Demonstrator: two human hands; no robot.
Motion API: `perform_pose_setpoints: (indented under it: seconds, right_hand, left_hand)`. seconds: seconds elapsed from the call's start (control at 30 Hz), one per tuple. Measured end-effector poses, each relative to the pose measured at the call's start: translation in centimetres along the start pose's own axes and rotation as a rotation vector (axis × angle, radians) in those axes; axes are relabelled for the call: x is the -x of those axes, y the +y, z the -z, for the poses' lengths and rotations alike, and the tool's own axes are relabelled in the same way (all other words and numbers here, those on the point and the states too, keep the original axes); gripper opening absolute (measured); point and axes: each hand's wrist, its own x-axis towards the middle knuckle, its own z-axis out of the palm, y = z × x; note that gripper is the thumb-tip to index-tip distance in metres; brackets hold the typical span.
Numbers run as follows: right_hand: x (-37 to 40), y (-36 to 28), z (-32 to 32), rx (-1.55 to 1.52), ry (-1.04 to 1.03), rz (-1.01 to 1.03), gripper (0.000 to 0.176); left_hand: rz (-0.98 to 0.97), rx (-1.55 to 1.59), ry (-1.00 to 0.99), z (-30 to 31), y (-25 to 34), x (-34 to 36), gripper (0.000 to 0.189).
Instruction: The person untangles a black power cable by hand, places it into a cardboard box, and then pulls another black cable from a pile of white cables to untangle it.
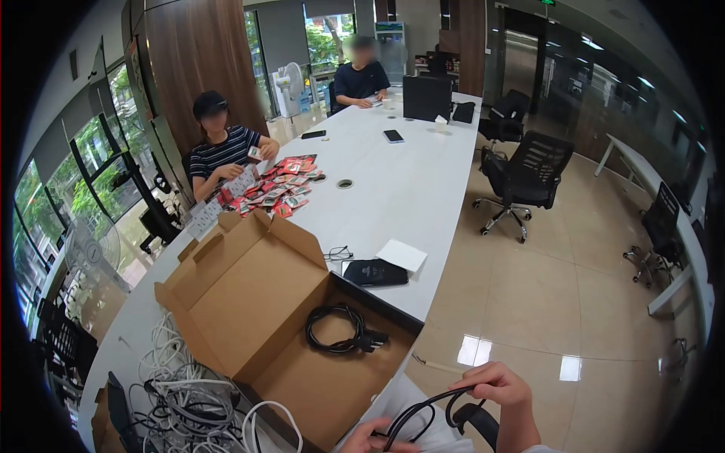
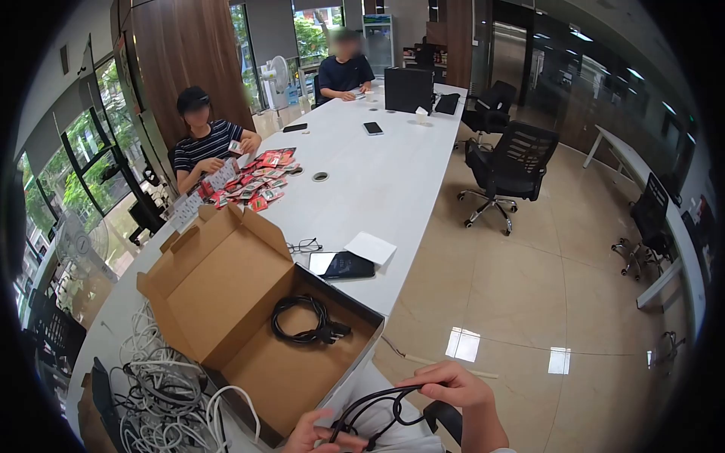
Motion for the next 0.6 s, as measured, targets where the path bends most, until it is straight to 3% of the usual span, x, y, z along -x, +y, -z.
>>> perform_pose_setpoints:
  seconds: [0.03, 0.07, 0.17, 0.2, 0.3, 0.4, 0.5, 0.6]
  right_hand:
    - [0.2, 0.0, 0.2, -0.012, 0.019, 0.006, 0.033]
    - [0.3, 0.3, 0.7, -0.039, 0.011, 0.051, 0.031]
    - [0.2, 1.1, 1.2, -0.102, -0.048, 0.12, 0.028]
    - [-0.2, 1.0, 1.0, -0.101, -0.091, 0.112, 0.027]
    - [-1.8, 1.0, -0.1, -0.076, -0.269, 0.102, 0.027]
    - [-3.0, 1.5, -1.5, -0.059, -0.403, 0.116, 0.028]
    - [-3.8, 2.3, -1.5, -0.07, -0.401, 0.131, 0.027]
    - [-4.5, 2.7, -2.7, -0.113, -0.27, 0.194, 0.027]
  left_hand:
    - [0.032, -0.003, 0.18, -1.1, 0.0, -0.3, 0.035]
    - [0.073, -0.27, 0.067, -0.3, 1.1, -1.0, 0.037]
    - [-0.112, -1.049, -0.34, 0.7, 1.7, -2.7, 0.034]
    - [-0.213, -1.068, -0.336, 1.4, 0.0, -2.5, 0.032]
    - [-0.167, -1.007, -0.392, 1.4, 0.0, -2.8, 0.046]
    - [0.1, -0.828, -0.359, 2.6, -0.1, -1.7, 0.068]
    - [0.252, -0.396, -0.381, 3.5, 0.8, -0.4, 0.089]
    - [0.14, 0.046, -0.188, 2.7, -0.3, 0.1, 0.08]
